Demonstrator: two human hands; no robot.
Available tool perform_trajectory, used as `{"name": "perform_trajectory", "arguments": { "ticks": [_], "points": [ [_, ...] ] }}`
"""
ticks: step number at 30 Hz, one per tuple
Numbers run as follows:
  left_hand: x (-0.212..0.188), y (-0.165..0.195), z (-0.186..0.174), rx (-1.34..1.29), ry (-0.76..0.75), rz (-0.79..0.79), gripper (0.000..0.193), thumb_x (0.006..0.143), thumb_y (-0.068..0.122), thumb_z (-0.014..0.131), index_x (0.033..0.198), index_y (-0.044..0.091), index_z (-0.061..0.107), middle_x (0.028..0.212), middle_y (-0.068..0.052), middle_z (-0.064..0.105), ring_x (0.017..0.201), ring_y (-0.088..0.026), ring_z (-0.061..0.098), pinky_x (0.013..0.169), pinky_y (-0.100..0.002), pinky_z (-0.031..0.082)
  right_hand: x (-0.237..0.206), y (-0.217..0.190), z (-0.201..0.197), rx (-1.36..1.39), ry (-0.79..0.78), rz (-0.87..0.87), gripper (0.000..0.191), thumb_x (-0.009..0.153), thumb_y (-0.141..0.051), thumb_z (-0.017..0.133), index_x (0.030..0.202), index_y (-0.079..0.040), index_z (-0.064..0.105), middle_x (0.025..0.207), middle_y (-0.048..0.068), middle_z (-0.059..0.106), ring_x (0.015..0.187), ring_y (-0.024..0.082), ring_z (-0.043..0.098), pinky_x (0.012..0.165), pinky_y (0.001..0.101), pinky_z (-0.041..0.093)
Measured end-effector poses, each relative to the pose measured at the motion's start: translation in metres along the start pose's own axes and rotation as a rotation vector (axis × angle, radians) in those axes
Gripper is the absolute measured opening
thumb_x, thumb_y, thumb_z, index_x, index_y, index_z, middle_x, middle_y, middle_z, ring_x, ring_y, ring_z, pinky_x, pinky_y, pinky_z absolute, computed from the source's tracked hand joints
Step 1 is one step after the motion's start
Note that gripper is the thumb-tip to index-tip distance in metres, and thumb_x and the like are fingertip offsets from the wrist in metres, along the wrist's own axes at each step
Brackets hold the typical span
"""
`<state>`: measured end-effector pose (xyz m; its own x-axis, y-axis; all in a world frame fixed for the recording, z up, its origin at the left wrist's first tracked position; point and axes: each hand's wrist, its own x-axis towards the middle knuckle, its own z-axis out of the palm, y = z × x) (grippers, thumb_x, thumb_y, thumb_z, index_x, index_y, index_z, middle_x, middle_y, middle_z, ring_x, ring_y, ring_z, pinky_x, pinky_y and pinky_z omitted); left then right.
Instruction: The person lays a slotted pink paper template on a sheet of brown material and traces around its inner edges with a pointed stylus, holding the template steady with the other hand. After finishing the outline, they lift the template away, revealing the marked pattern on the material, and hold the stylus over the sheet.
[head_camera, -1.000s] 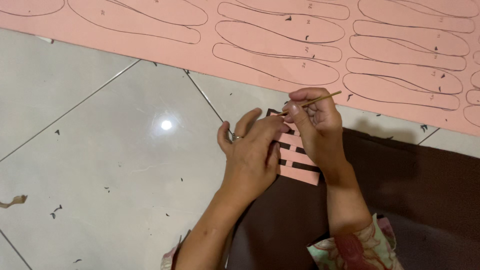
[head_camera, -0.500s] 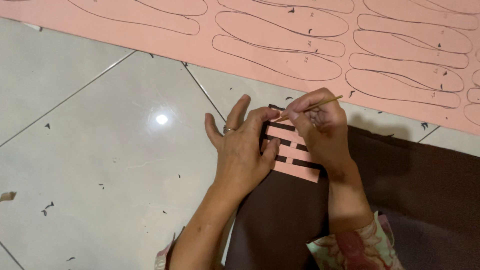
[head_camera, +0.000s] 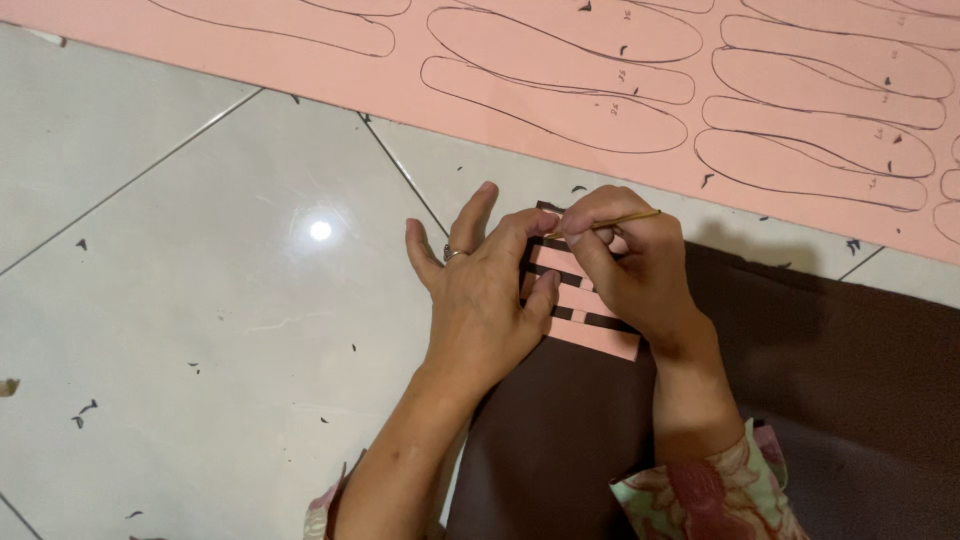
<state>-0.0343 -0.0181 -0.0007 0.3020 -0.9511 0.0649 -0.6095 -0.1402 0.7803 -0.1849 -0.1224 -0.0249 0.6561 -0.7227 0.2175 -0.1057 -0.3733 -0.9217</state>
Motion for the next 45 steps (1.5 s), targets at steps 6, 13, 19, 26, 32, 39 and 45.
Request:
{"name": "perform_trajectory", "arguments": {
  "ticks": [6, 13, 19, 26, 32, 39, 45],
  "points": [
    [-0.002, 0.001, 0.000, -0.013, 0.031, 0.021, 0.048, 0.078, 0.010, 0.072, 0.124, 0.018, 0.061, 0.100, 0.006, 0.074, 0.147, -0.034, 0.039, 0.111, -0.080, -0.003, -0.002, 0.001, -0.003, 0.011, -0.003, -0.008, 0.018, 0.096, 0.014, 0.058, 0.100, -0.002, 0.064, 0.096, 0.005, 0.063, 0.082, 0.010, 0.058, 0.067, 0.0232, 0.045],
    [-0.003, 0.001, 0.003, 0.029, 0.052, 0.050, 0.042, 0.078, 0.011, 0.072, 0.119, 0.020, 0.064, 0.113, 0.007, 0.071, 0.145, -0.036, 0.040, 0.110, -0.082, 0.000, -0.003, 0.005, -0.008, 0.049, 0.013, -0.015, 0.019, 0.094, 0.015, 0.053, 0.098, -0.001, 0.063, 0.095, 0.006, 0.061, 0.082, 0.011, 0.057, 0.094, 0.0288, 0.056],
    [-0.005, 0.000, 0.006, 0.113, 0.077, 0.123, 0.029, 0.082, 0.011, 0.070, 0.108, 0.024, 0.072, 0.125, 0.009, 0.066, 0.141, -0.034, 0.044, 0.109, -0.083, 0.005, -0.004, 0.005, -0.017, 0.016, 0.019, 0.011, 0.018, 0.094, 0.014, 0.051, 0.095, 0.000, 0.061, 0.089, 0.005, 0.058, 0.078, 0.011, 0.056, 0.101, 0.0326, 0.058],
    [-0.006, 0.002, 0.007, 0.162, 0.034, 0.128, 0.041, 0.081, 0.009, 0.068, 0.115, 0.030, 0.076, 0.129, 0.006, 0.063, 0.140, -0.035, 0.042, 0.107, -0.085, 0.005, -0.002, 0.005, -0.020, -0.006, 0.014, -0.004, 0.016, 0.094, 0.014, 0.052, 0.093, 0.000, 0.059, 0.087, 0.006, 0.058, 0.078, 0.011, 0.058, 0.093, 0.0306, 0.058],
    [-0.006, 0.003, 0.008, 0.180, 0.019, 0.130, 0.044, 0.081, 0.010, 0.067, 0.119, 0.030, 0.075, 0.130, 0.005, 0.062, 0.140, -0.037, 0.041, 0.107, -0.085, 0.004, -0.001, 0.003, -0.022, 0.018, -0.007, -0.011, 0.018, 0.093, 0.014, 0.051, 0.094, -0.001, 0.060, 0.087, 0.005, 0.059, 0.080, 0.011, 0.058, 0.096, 0.0313, 0.058],
    [-0.005, 0.003, 0.008, 0.174, 0.010, 0.103, 0.045, 0.081, 0.011, 0.067, 0.122, 0.029, 0.072, 0.129, 0.005, 0.063, 0.140, -0.036, 0.042, 0.108, -0.085, 0.002, -0.002, 0.002, -0.024, 0.059, -0.060, -0.002, 0.019, 0.091, 0.015, 0.052, 0.095, -0.002, 0.060, 0.087, 0.004, 0.058, 0.081, 0.011, 0.058, 0.102, 0.0320, 0.057],
    [-0.006, 0.002, 0.008, 0.133, 0.015, 0.065, 0.079, 0.083, 0.013, 0.067, 0.155, 0.026, 0.038, 0.120, 0.005, 0.066, 0.139, -0.033, 0.046, 0.109, -0.085, 0.002, -0.004, 0.003, -0.025, 0.166, -0.042, 0.052, 0.017, 0.094, 0.013, 0.053, 0.099, 0.000, 0.062, 0.092, 0.005, 0.062, 0.083, 0.011, 0.060, 0.095, 0.0287, 0.055]
  ]
}}
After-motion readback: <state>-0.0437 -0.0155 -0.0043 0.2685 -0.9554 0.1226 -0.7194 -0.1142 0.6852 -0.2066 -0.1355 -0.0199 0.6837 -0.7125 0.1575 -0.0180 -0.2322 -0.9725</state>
